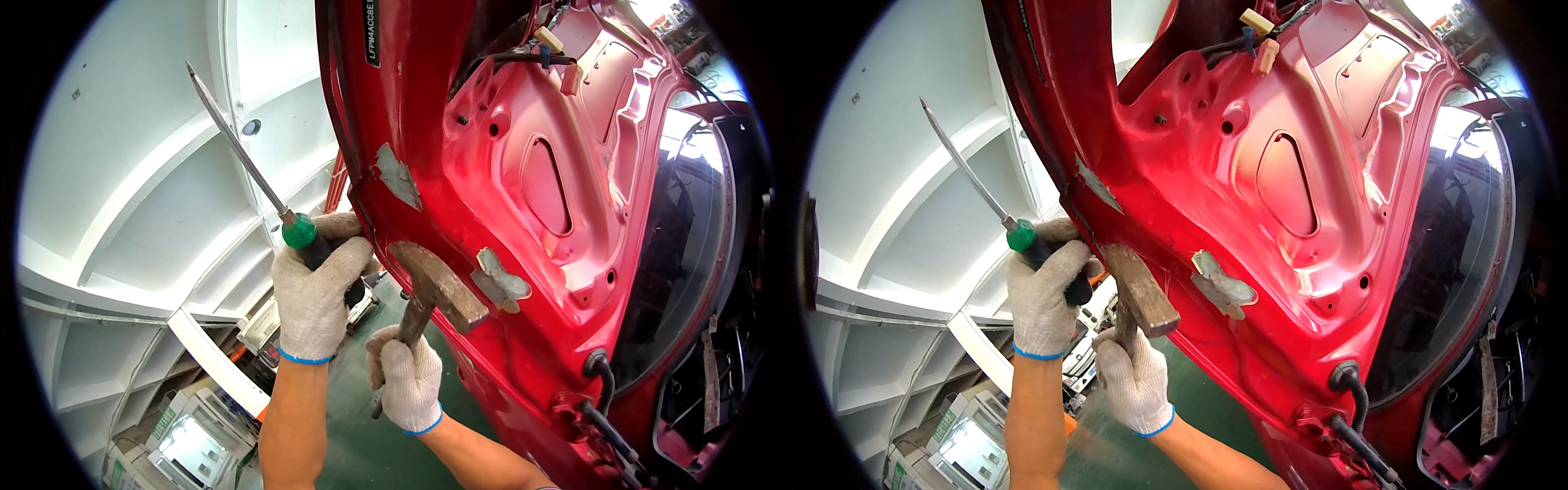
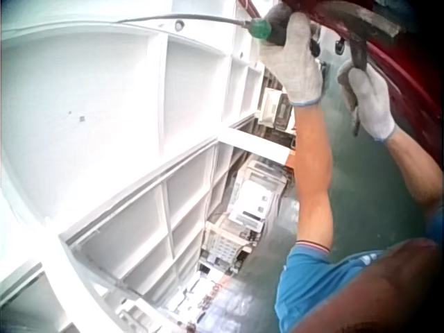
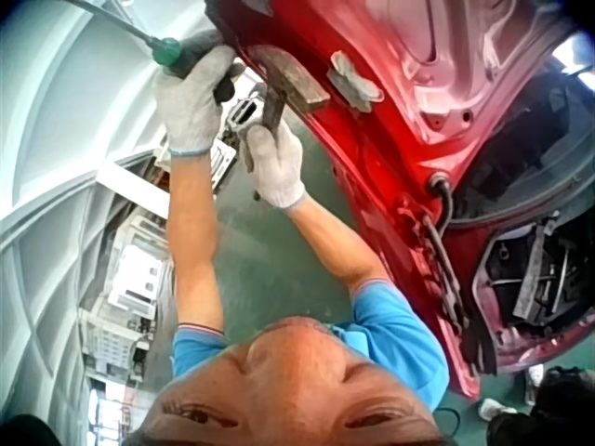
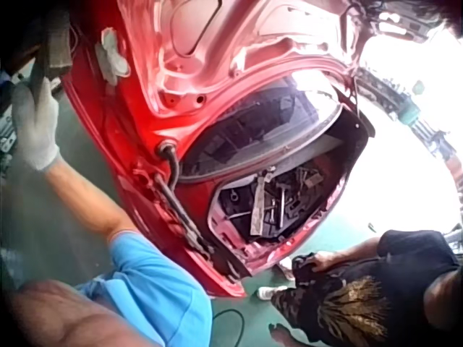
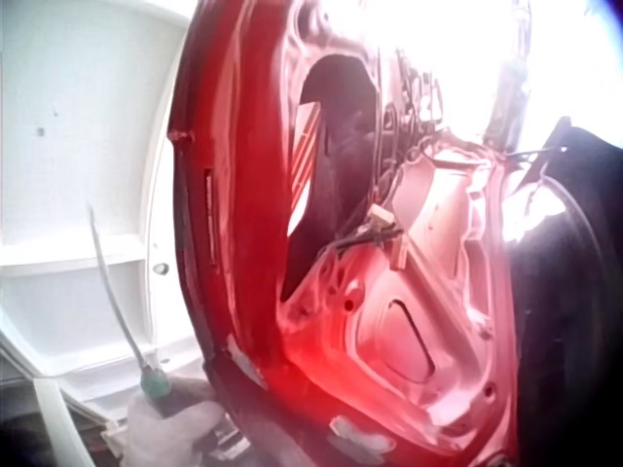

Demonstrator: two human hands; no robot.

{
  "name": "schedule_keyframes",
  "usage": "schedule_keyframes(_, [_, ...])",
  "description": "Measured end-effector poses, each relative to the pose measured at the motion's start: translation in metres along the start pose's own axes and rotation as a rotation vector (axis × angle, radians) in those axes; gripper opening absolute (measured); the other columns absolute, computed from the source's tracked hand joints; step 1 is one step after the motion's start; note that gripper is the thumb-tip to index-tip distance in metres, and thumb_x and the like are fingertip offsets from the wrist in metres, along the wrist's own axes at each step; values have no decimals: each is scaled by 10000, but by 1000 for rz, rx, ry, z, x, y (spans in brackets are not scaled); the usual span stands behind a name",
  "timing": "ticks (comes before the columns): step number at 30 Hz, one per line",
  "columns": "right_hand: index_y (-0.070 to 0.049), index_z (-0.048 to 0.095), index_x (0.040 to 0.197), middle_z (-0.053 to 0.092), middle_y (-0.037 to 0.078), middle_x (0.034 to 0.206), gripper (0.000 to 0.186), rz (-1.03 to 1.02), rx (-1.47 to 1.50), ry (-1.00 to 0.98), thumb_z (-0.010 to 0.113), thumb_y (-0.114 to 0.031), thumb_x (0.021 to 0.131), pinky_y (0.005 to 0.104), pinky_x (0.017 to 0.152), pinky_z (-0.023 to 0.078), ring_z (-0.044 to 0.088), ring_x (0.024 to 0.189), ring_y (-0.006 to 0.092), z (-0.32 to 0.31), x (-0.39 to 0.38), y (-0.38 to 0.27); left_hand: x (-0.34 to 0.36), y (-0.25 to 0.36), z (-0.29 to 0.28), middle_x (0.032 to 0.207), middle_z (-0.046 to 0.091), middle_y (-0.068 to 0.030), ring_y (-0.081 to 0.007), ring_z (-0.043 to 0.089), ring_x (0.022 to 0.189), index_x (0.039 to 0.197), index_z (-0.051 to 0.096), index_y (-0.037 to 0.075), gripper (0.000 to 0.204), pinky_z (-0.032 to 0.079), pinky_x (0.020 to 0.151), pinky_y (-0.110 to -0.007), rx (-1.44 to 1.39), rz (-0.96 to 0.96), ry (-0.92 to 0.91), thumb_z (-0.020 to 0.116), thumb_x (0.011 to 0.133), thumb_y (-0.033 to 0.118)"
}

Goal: The person uses a screwdriver and hammer to scrape and tap the inner surface of a red car's open trunk lid, removing paint or filler in several small areas. The work is performed in a workshop with other vehicles and tools visible.

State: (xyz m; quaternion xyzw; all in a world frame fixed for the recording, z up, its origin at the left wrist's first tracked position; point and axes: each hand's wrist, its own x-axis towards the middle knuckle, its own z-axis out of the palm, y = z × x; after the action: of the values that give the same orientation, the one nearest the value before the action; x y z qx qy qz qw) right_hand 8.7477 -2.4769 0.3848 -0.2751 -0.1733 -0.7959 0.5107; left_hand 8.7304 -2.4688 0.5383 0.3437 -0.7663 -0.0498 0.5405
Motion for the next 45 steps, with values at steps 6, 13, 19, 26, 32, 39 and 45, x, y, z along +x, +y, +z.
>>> schedule_keyframes(6, [32,607,1086,570,56,713,384,-32,-8,29,555,-349,1097,277,505,403,500,551,110,7,13,-9,-2,-1,-5,979,751,-152,-183,715,799,1184,707,-109,367,593,717,-305,-3,-61,-39,720,833,0])
schedule_keyframes(13, [4,593,1030,547,25,669,414,58,-21,13,581,-406,1080,268,501,396,499,544,95,17,23,-9,-5,1,-13,1094,757,-176,-189,724,907,1243,695,-110,419,609,792,-317,47,-73,-96,700,840,4])
schedule_keyframes(19, [5,595,1023,548,25,676,360,7,-50,57,555,-346,1091,273,501,400,500,546,98,18,18,-18,-6,7,-4,1199,721,-245,-280,738,1011,1316,624,-144,491,617,787,-347,6,-82,-97,620,837,-34])
schedule_keyframes(26, [23,607,1059,544,51,675,476,65,76,1,572,-451,1084,284,494,394,500,529,121,4,-1,-24,-10,6,-6,1209,720,-257,-261,736,994,1332,614,-148,510,625,796,-345,8,-84,-119,637,841,-13])
schedule_keyframes(32, [16,599,1036,552,80,647,611,172,134,-27,534,-591,1062,301,454,390,500,487,156,0,-1,-27,-13,4,-11,1180,731,-238,-243,741,962,1321,620,-147,507,625,802,-345,-18,-95,-111,673,844,15])
schedule_keyframes(39, [16,608,1032,564,93,634,635,163,157,-35,544,-616,1044,303,444,403,508,481,163,-16,-8,-38,-28,19,-9,1174,724,-225,-281,742,1045,1281,629,-148,473,632,827,-354,90,-142,-66,690,838,6])
schedule_keyframes(45, [23,617,1050,565,85,640,638,249,149,-96,561,-612,1040,301,455,414,523,491,161,-15,-2,-41,-24,13,-8,1227,719,-252,-283,733,1082,1313,611,-146,494,627,862,-359,67,-114,-105,701,848,-6])
